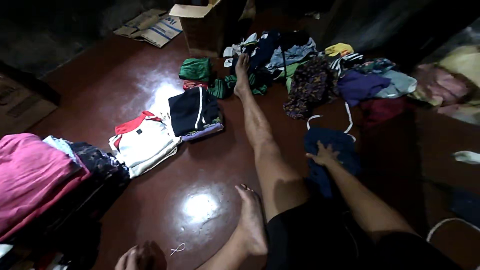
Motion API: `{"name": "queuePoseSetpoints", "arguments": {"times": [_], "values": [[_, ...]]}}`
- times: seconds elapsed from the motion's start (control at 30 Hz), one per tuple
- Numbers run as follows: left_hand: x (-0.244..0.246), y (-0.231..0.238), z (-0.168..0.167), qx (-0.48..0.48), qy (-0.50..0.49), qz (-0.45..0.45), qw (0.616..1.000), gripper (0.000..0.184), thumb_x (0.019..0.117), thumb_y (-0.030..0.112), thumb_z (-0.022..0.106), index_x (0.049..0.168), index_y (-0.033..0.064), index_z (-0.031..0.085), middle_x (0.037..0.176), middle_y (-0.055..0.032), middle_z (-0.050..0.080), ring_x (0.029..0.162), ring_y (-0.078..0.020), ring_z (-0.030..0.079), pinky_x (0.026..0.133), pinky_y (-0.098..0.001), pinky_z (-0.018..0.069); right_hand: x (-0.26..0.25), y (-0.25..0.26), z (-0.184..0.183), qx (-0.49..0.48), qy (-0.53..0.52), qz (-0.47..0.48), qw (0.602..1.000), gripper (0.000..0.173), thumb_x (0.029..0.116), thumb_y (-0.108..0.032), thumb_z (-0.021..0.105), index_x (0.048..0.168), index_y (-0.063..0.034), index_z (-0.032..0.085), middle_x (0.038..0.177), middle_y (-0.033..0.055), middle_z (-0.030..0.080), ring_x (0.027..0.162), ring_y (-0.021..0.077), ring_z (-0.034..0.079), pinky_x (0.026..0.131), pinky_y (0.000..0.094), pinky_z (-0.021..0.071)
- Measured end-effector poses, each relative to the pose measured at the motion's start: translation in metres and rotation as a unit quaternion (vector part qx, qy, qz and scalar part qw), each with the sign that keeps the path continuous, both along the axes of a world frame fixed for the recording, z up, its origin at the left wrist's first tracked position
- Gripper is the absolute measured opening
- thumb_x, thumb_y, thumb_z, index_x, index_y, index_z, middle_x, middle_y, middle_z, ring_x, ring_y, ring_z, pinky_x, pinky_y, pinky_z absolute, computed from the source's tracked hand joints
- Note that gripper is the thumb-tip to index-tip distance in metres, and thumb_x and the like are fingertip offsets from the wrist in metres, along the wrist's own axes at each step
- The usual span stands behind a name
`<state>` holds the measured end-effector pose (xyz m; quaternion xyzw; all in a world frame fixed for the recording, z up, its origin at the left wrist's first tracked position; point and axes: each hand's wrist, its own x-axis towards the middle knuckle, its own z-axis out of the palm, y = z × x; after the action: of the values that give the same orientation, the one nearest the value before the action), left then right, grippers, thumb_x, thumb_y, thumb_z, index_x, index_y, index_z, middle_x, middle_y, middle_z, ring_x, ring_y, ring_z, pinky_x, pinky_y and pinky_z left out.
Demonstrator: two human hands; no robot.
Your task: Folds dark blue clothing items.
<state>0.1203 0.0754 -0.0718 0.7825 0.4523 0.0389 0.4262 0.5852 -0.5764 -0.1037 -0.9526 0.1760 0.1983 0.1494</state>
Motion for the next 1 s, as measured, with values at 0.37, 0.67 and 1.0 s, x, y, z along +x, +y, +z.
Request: {"name": "queuePoseSetpoints", "arguments": {"times": [0.37, 0.67, 1.0], "values": [[0.002, -0.012, -0.034, -0.192, -0.005, 0.104, 0.976, 0.034, 0.1088, 0.032, 0.049, 0.125, 0.0056, 0.062, 0.089, -0.0062, 0.070, 0.066, -0.0118, 0.064, 0.058, -0.0293, 0.0543, 0.019, 0.023, 0.103, 0.314, -0.174, -0.109, 0.927, 0.042, 0.0971, -0.028, 0.070, 0.134, -0.0096, 0.063, 0.129, 0.0220, 0.064, 0.117, 0.0366, 0.061, 0.097, 0.0605, 0.0485], [0.021, -0.041, 0.001, -0.072, 0.033, -0.006, 0.997, 0.030, 0.1065, 0.022, 0.054, 0.124, 0.0002, 0.065, 0.110, -0.0184, 0.071, 0.094, -0.0269, 0.070, 0.087, -0.0491, 0.0578, -0.023, 0.106, 0.274, 0.710, -0.287, 0.052, 0.641, 0.030, 0.0855, 0.002, 0.057, 0.110, -0.0149, 0.063, 0.092, -0.0044, 0.074, 0.085, 0.0049, 0.071, 0.081, 0.0247, 0.0619], [0.127, -0.160, 0.240, 0.047, -0.386, -0.266, 0.882, 0.089, 0.0866, 0.051, 0.077, 0.157, 0.0099, 0.040, 0.161, -0.0103, 0.041, 0.147, -0.0246, 0.041, 0.121, -0.0462, 0.0402, -0.143, 0.297, 0.295, 0.704, -0.028, 0.530, 0.472, 0.042, 0.0823, -0.016, 0.079, 0.122, -0.0154, 0.068, 0.116, -0.0044, 0.071, 0.108, 0.0065, 0.066, 0.097, 0.0303, 0.0568]]}}
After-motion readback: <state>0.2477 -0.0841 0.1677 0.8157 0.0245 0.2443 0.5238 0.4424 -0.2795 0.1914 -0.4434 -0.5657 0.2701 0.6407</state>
